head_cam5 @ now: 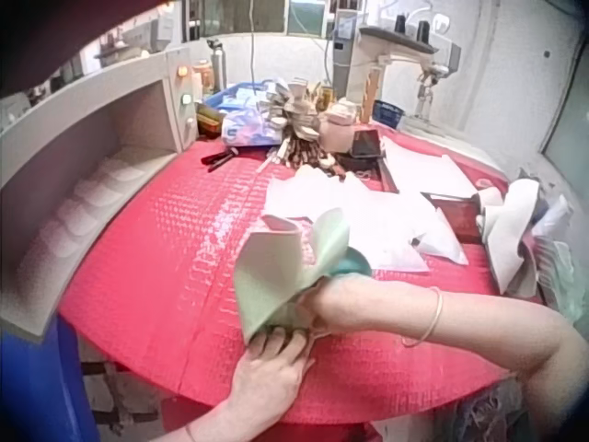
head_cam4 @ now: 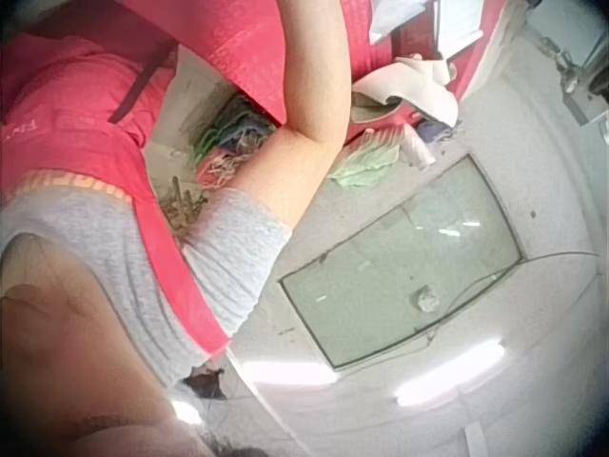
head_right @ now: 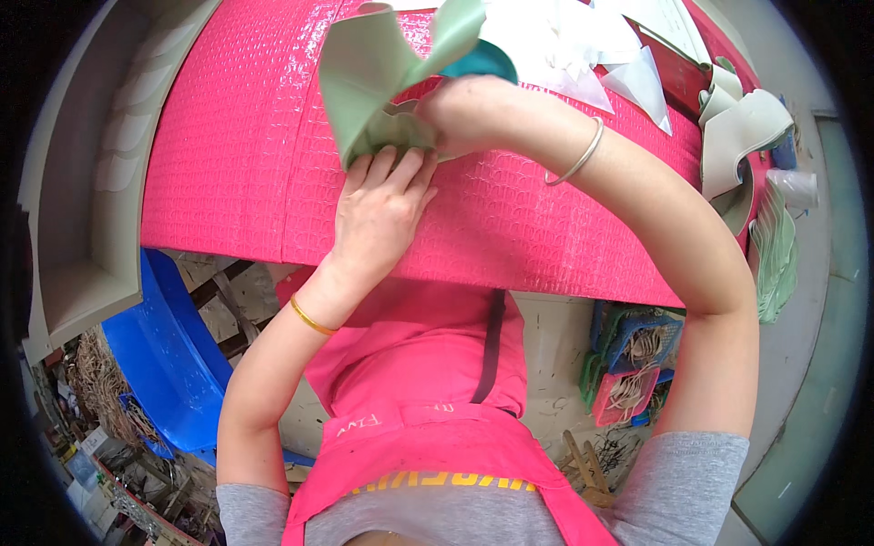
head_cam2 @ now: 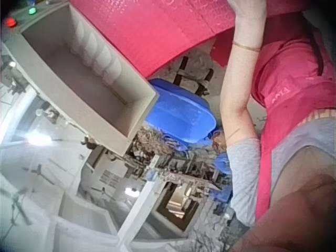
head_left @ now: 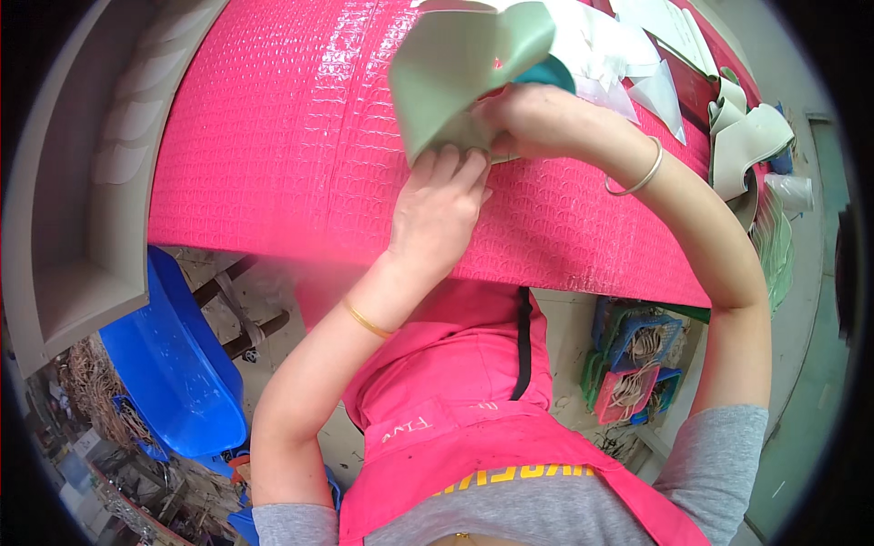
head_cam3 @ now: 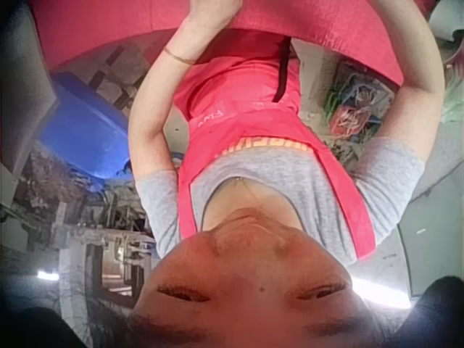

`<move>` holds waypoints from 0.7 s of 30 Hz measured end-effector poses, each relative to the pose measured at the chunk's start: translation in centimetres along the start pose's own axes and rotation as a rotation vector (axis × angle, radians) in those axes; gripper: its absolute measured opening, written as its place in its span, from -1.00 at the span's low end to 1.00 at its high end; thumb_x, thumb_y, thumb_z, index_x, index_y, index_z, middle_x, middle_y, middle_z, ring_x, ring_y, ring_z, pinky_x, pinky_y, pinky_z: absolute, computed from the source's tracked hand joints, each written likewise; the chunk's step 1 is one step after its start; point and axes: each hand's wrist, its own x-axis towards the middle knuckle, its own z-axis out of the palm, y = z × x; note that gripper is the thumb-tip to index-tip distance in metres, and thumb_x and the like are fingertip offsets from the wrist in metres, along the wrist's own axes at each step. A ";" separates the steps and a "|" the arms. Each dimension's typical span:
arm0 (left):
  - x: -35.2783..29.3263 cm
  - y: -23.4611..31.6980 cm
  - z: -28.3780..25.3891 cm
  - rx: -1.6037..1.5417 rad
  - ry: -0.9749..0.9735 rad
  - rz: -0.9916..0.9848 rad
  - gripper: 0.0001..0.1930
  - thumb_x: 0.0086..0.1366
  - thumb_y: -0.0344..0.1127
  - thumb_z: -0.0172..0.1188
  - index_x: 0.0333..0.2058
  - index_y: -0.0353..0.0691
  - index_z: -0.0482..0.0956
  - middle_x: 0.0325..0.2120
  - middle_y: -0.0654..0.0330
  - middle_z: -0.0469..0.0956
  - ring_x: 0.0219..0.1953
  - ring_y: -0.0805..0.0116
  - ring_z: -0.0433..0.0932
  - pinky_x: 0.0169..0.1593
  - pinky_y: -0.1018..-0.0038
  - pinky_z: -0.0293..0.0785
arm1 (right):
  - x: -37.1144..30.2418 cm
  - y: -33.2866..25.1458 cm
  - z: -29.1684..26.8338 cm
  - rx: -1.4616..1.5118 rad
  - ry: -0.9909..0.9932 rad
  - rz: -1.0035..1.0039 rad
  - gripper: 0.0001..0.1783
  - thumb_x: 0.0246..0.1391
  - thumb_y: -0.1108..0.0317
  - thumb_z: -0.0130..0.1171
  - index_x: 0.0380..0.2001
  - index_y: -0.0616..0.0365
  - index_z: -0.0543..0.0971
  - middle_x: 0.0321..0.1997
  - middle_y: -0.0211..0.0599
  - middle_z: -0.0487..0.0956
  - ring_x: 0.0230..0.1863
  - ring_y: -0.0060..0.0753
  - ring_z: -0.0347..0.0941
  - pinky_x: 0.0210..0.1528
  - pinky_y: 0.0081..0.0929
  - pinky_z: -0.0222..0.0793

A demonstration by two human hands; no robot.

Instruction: Assembling, lining, and aligning components for shoe uppers on a work table.

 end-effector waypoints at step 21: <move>0.6 1.3 0.0 0.089 -0.142 0.157 -0.64 0.01 -0.38 0.08 -0.19 -0.45 0.43 -0.18 0.09 0.38 -0.19 0.33 0.35 -0.08 0.45 0.29 | -2.3 3.3 -0.9 0.247 -0.135 0.167 -0.51 -0.15 0.41 0.15 -0.05 0.14 0.39 -0.13 -0.09 0.47 -0.11 -0.13 0.40 -0.04 -0.37 0.31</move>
